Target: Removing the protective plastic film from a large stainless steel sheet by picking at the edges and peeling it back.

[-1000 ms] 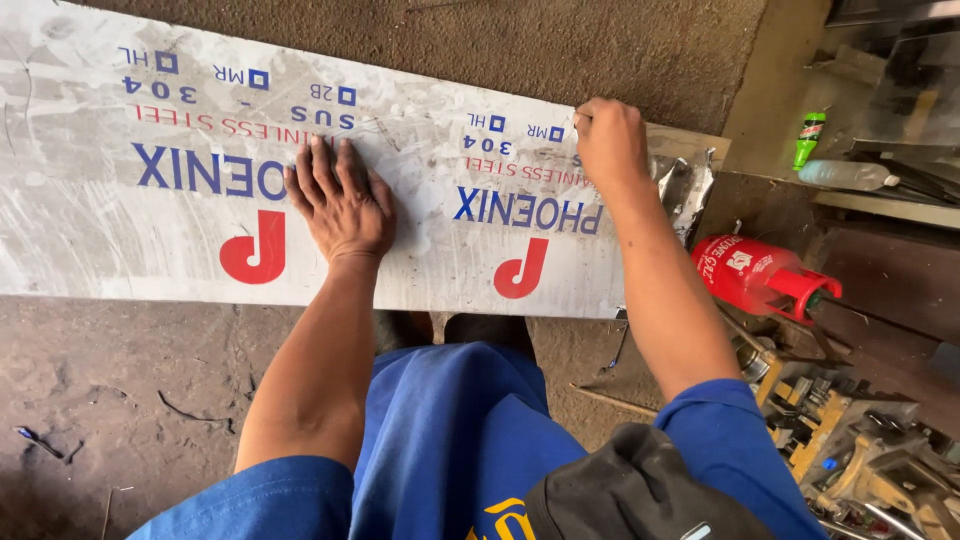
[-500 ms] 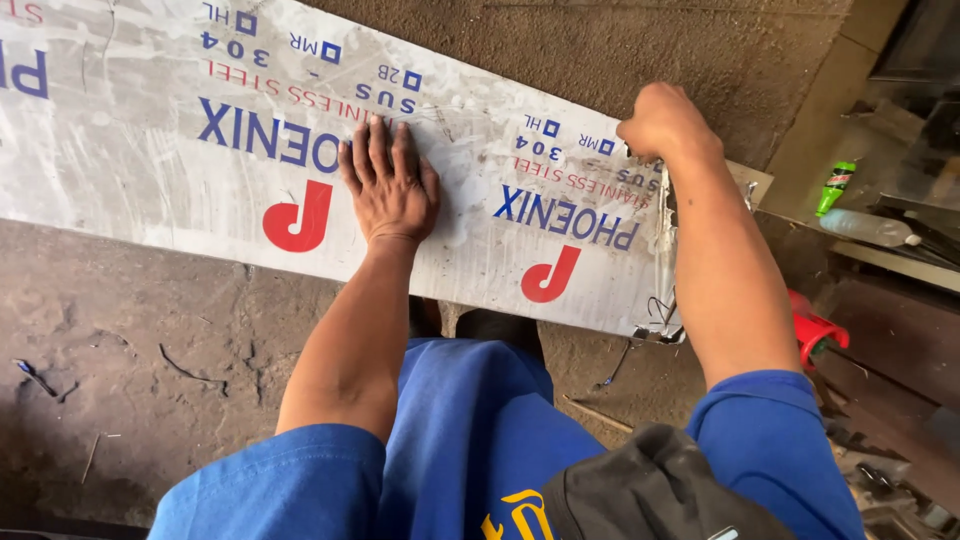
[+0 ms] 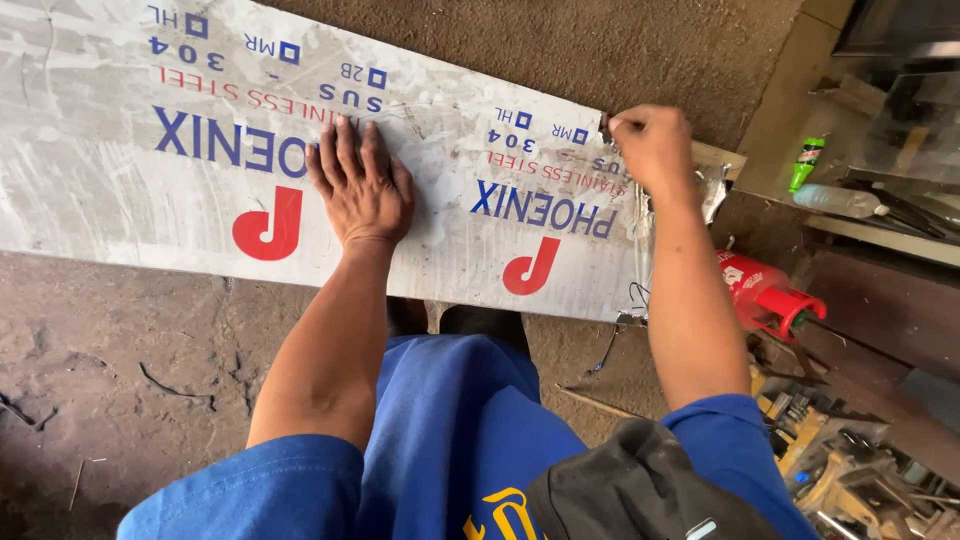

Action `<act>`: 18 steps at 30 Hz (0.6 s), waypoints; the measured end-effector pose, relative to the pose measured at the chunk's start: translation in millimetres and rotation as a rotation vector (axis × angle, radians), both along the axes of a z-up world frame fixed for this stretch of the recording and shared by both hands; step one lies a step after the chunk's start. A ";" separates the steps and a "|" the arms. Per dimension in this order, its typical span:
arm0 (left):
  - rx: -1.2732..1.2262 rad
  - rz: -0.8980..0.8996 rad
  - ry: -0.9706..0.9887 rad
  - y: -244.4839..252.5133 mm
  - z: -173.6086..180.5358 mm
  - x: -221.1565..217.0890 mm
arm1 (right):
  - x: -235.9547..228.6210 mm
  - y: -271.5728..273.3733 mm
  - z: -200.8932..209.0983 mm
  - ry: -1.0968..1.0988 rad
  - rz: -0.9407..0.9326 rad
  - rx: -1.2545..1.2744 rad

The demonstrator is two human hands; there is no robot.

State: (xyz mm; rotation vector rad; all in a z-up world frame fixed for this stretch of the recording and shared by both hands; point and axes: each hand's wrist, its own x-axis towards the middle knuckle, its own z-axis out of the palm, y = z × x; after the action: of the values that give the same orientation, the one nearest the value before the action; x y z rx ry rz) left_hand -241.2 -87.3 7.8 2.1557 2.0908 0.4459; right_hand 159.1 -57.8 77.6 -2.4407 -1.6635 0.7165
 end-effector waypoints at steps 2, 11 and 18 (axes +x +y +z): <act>0.004 -0.002 0.000 -0.2 -0.4 0.0 | -16.0 -10.4 -6.9 -0.056 -0.001 0.053; 0.036 0.012 0.010 0.7 0.2 -0.5 | -53.0 -32.5 -29.6 -0.316 0.100 0.392; 0.030 0.002 0.018 -0.9 -3.2 -0.3 | -16.4 -52.6 -35.9 -0.371 0.574 0.589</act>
State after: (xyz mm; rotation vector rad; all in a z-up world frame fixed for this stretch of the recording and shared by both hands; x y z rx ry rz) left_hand -241.5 -88.2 4.6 2.1822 2.1094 0.4621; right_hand 142.6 -110.4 41.7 -1.7563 -2.3220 -0.2150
